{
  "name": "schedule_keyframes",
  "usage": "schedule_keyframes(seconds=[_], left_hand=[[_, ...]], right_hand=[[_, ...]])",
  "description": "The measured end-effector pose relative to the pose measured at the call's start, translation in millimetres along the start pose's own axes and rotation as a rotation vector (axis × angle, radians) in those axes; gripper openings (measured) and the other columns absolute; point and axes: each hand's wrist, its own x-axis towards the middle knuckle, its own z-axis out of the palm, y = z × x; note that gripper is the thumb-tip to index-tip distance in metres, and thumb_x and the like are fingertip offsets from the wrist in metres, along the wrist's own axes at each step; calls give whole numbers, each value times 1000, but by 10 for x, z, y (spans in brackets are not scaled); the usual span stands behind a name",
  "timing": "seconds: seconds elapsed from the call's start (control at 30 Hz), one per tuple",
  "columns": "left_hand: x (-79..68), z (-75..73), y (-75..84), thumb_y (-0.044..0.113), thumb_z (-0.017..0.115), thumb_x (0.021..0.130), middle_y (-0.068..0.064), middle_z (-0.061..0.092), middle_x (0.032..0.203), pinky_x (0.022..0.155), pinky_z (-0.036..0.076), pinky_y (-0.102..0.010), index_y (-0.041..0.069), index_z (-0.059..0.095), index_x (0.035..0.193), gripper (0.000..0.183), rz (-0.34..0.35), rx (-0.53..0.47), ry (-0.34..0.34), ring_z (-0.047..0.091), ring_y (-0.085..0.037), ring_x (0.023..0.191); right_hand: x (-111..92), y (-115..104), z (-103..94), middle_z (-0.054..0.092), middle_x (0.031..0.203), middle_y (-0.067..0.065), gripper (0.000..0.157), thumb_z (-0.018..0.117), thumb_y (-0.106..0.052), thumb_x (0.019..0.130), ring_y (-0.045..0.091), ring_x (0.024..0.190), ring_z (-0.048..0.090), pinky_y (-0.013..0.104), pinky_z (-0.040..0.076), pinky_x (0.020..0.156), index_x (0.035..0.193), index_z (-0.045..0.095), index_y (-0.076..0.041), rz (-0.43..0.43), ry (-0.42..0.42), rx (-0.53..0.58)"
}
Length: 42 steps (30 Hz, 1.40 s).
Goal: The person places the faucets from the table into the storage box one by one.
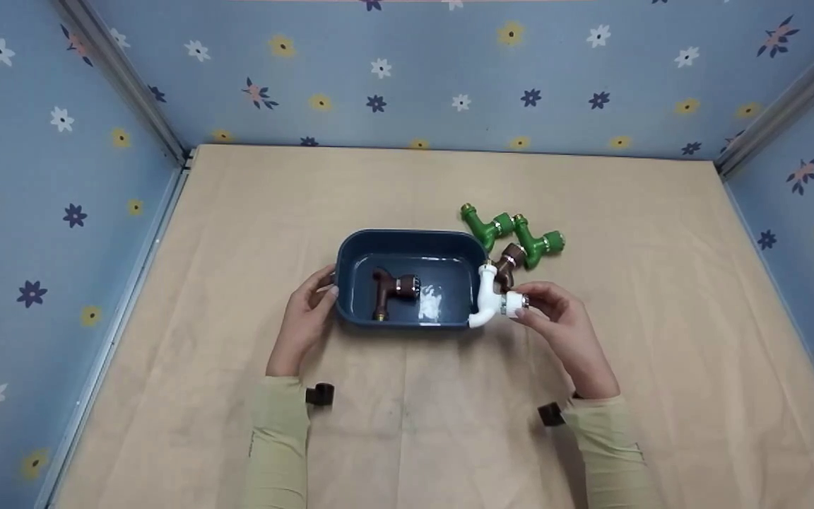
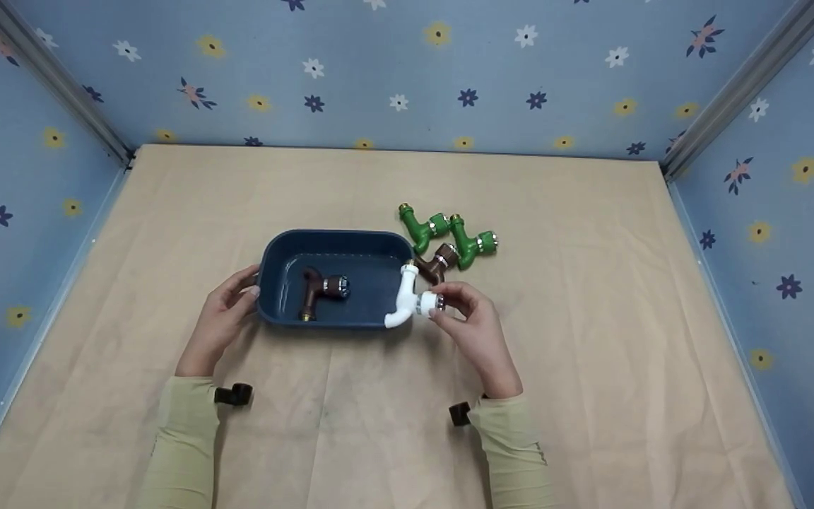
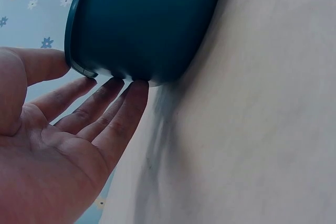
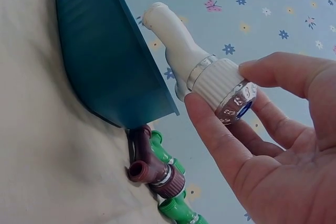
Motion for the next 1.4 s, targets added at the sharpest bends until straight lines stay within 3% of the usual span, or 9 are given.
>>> schedule_keyframes(seconds=[0.1, 0.33, 1.4], left_hand=[[8, -2, -20, -1, 50, 98, -31, 47, 131, 91, 45, -25, -7, 42, 139, 43, 1, -3, 0, 49, -42, 120], [86, -42, -287, 10, 51, 99, -22, 51, 131, 98, 42, -33, 3, 45, 140, 42, 41, 32, 3, 51, -32, 119], [88, -16, -295, 6, 50, 99, -20, 52, 130, 95, 45, -31, 2, 46, 140, 41, 33, 34, 24, 54, -32, 116]], right_hand=[[13, -7, 27, 59, 115, 20, 35, 72, 5, 81, 31, 108, 57, 39, 52, 85, 114, 60, 6, 0, -2, -8], [51, -20, 83, 57, 116, 21, 36, 72, 4, 82, 29, 110, 57, 35, 52, 85, 115, 60, 8, -27, -21, -25], [196, -18, 208, 56, 118, 20, 34, 70, 9, 81, 31, 110, 56, 40, 53, 84, 114, 61, 8, -25, -44, -10]])
